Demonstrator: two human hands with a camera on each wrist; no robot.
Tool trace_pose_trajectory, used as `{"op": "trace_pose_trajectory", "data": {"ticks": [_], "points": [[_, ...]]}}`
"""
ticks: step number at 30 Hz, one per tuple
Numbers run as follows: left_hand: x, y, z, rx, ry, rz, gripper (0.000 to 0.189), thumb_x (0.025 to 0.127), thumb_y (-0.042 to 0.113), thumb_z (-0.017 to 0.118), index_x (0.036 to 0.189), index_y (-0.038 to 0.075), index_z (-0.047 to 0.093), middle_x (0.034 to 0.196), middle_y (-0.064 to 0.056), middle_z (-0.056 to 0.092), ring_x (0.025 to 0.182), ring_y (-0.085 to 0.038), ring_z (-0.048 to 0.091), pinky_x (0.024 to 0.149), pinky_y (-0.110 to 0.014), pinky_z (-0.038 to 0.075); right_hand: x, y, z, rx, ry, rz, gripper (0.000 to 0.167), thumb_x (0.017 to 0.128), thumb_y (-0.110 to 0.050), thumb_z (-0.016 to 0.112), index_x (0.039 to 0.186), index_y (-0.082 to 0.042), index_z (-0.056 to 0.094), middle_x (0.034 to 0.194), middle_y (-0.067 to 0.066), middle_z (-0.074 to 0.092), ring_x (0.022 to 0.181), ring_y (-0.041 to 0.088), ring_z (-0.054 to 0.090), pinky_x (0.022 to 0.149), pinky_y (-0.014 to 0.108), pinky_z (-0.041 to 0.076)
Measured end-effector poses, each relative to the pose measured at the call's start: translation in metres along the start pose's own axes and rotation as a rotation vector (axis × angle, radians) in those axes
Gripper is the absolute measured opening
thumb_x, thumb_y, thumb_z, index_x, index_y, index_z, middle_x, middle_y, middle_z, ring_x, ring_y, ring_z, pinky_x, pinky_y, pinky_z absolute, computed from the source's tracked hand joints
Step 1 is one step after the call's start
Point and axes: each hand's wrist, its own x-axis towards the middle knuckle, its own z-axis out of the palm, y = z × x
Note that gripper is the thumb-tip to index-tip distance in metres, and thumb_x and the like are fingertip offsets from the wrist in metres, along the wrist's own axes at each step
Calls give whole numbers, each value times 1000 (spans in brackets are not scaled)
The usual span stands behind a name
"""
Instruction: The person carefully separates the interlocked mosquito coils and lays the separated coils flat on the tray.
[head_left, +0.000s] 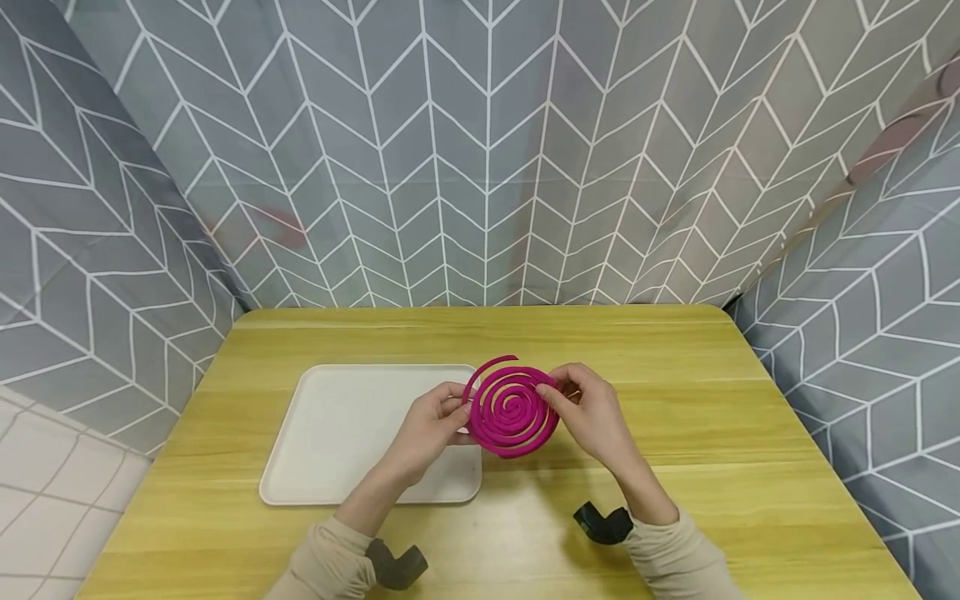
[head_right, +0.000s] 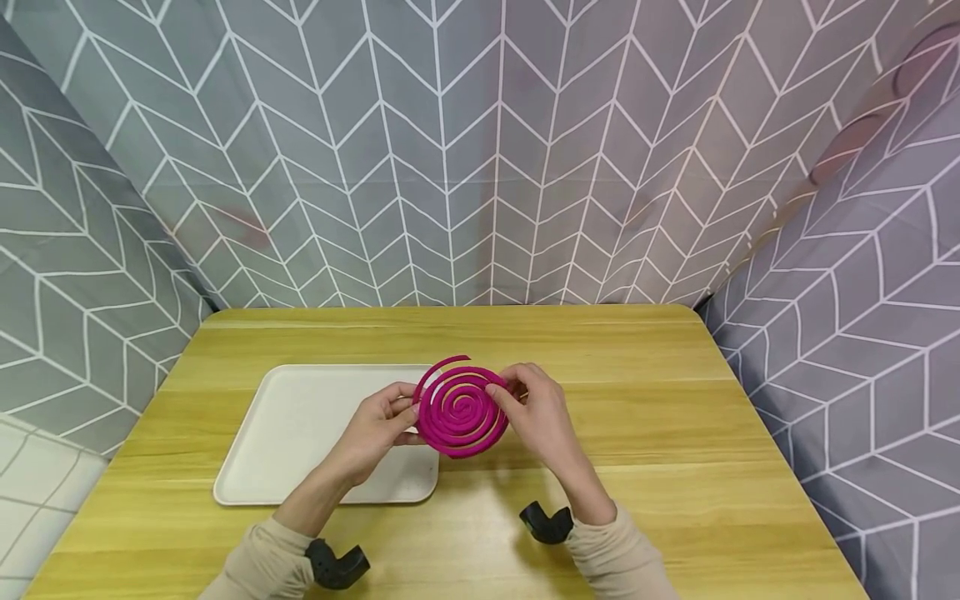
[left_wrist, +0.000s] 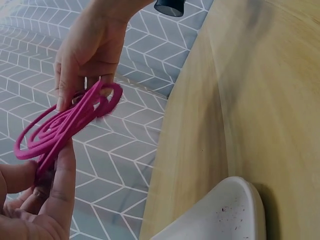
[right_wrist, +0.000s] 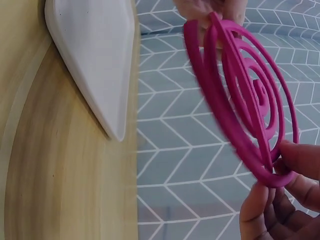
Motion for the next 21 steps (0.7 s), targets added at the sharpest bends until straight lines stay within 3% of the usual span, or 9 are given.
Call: {"op": "trace_pose_trajectory", "data": {"ticks": [6, 13, 21], "points": [[-2, 2, 0, -8, -19, 14, 23, 99, 1, 49, 121, -3, 52, 113, -24, 68, 86, -16, 71, 77, -37, 65, 0, -1, -3, -5, 0, 3, 8, 89, -16, 72, 92, -10, 68, 82, 2, 65, 76, 11, 58, 65, 19, 53], [-3, 3, -1, -20, 9, 9, 23, 99, 1, 51, 121, -2, 52, 114, -23, 69, 88, -18, 73, 77, -36, 64, -1, 1, -7, 104, -76, 33, 18, 87, -13, 74, 102, -7, 67, 92, 8, 65, 81, 11, 59, 63, 17, 55], [-3, 5, -1, -15, 12, 24, 26, 98, -1, 51, 124, -2, 51, 113, -23, 69, 87, -17, 72, 77, -34, 64, 0, 0, -7, 182, -145, 116, 17, 91, -15, 70, 101, -5, 62, 86, 12, 67, 70, 10, 64, 59, 25, 60]]}}
